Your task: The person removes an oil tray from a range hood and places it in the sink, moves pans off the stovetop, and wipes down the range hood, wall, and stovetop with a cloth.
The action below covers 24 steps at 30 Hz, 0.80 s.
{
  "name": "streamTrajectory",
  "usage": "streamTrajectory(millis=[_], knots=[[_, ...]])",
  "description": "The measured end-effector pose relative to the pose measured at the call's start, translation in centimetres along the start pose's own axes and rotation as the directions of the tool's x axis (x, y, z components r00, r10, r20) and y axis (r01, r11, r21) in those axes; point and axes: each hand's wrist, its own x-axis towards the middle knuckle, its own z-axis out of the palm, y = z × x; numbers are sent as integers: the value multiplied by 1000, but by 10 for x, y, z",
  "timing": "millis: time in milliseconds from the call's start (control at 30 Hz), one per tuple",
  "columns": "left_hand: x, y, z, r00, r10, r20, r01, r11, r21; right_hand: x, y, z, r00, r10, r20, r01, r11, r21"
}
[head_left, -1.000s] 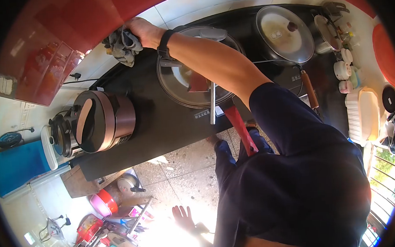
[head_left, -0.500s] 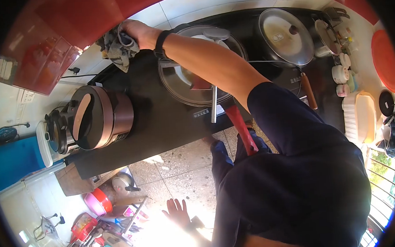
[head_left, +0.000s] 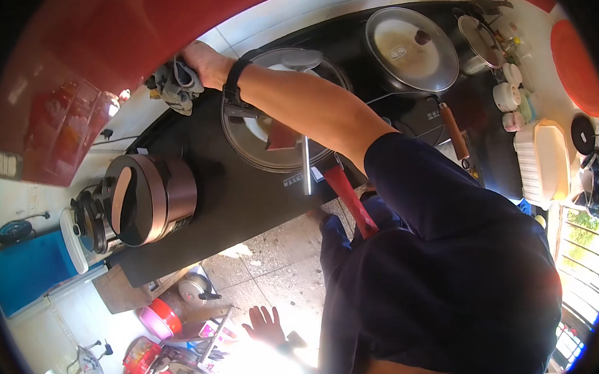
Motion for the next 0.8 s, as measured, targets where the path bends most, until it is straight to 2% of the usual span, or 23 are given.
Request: streamTrajectory(millis=[133,233,433,533,800], knots=[[2,1,18,999,-21,25,20,1000,16,-14,-34,-17,998,-52,-47,51,999,-14],[1,1,34,998,-27,48,25,998,50,-18,-56,-31,999,-40,-6,40,998,41],[4,6,59,985,-56,164,46,997,63,-34,-98,-45,987,-52,-150,59,997,45],[6,7,66,972,-70,223,55,996,76,-39,-117,-64,992,-65,-106,70,996,50],[1,-5,101,954,-100,284,50,983,176,-64,-183,-101,958,-199,-205,202,979,-4]])
